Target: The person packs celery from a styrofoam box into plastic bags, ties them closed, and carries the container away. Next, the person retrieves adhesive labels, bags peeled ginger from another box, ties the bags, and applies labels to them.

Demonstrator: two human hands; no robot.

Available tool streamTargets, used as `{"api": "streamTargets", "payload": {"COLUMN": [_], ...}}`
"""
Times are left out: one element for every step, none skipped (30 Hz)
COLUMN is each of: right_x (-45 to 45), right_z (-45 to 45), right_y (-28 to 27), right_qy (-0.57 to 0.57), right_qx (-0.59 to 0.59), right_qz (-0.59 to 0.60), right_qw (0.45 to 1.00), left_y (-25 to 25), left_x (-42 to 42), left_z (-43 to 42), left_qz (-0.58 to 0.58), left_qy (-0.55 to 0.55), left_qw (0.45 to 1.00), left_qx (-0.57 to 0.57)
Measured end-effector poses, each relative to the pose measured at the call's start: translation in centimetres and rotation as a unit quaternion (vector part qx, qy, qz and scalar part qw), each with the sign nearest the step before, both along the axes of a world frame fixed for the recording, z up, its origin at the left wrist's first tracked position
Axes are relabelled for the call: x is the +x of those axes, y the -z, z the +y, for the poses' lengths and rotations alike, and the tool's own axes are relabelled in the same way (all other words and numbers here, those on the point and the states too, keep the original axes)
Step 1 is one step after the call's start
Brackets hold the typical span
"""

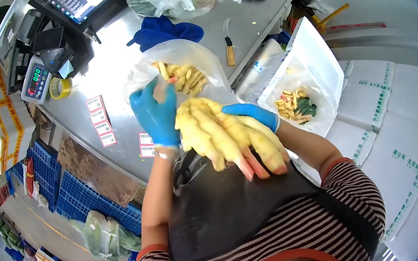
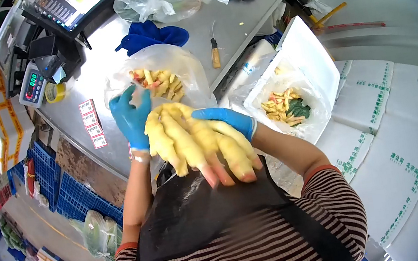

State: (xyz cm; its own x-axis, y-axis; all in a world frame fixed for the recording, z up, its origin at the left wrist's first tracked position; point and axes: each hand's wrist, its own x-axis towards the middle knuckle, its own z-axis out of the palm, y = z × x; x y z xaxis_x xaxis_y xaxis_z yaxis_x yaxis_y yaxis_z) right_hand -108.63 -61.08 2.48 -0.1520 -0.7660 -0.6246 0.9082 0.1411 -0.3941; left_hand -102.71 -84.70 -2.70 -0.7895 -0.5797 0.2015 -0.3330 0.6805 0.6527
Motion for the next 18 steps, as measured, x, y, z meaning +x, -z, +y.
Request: {"api": "streamTargets", "payload": {"right_x": [0.5, 0.9, 1.0, 0.9, 0.5, -0.2, -1.0, -2.1, -2.9, -3.9, -4.3, -4.7, -4.7, -4.1, -2.9, -1.3, -0.1, 0.7], "right_z": [-0.1, 0.0, -0.1, -0.4, -1.0, -1.9, -2.9, -4.1, -4.9, -6.1, -6.9, -7.7, -7.5, -6.4, -5.8, -4.9, -3.3, -0.9], "right_y": [0.3, 0.8, 1.4, 2.2, 3.1, 4.1, 5.3, 6.6, 8.0, 9.8, 11.4, 13.1, 14.0, 14.1, 12.2, 10.1, 8.4, 6.7], "right_qy": [0.012, 0.029, 0.047, 0.066, 0.083, 0.102, 0.124, 0.152, 0.182, 0.219, 0.250, 0.280, 0.257, 0.199, 0.209, 0.219, 0.225, 0.230], "right_qx": [-0.003, -0.001, -0.003, -0.006, -0.011, -0.016, -0.021, -0.024, -0.022, -0.017, -0.009, 0.004, 0.018, 0.009, 0.071, 0.138, 0.132, 0.135], "right_qz": [-0.008, -0.020, -0.035, -0.051, -0.070, -0.088, -0.107, -0.116, -0.110, -0.081, -0.024, 0.034, 0.052, 0.078, 0.136, 0.191, 0.220, 0.251], "right_qw": [1.000, 0.999, 0.998, 0.996, 0.994, 0.991, 0.986, 0.981, 0.977, 0.972, 0.968, 0.959, 0.965, 0.977, 0.966, 0.947, 0.940, 0.931], "left_y": [2.2, 1.9, 1.1, 0.0, -1.6, -2.8, -2.5, -2.2, -2.7, -3.5, -4.1, -4.5, -4.7, -4.8, -4.6, -3.6, -3.6, -3.6], "left_x": [-0.1, 0.1, 0.3, 0.6, 1.6, 2.5, 4.3, 5.9, 6.5, 6.8, 6.8, 6.7, 6.4, 6.0, 5.9, 6.3, 6.4, 6.3], "left_z": [-1.0, -1.4, -1.7, -2.0, -2.3, -2.3, -3.0, -3.6, -3.1, -2.5, -1.9, -1.6, -1.4, -1.2, -1.5, -2.4, -3.1, -3.4], "left_qz": [-0.026, 0.018, 0.059, 0.097, 0.169, 0.181, 0.184, 0.184, 0.170, 0.157, 0.144, 0.152, 0.158, 0.163, 0.168, 0.163, 0.172, 0.176], "left_qy": [-0.012, -0.041, -0.068, -0.096, -0.070, -0.071, -0.002, 0.067, 0.069, 0.071, 0.074, 0.065, 0.057, 0.050, 0.036, 0.079, 0.110, 0.139], "left_qw": [0.999, 0.986, 0.955, 0.908, 0.855, 0.823, 0.807, 0.785, 0.775, 0.764, 0.753, 0.743, 0.732, 0.720, 0.708, 0.719, 0.651, 0.569], "left_qx": [0.040, 0.163, 0.283, 0.397, 0.486, 0.534, 0.561, 0.587, 0.604, 0.621, 0.638, 0.649, 0.660, 0.672, 0.685, 0.671, 0.731, 0.791]}}
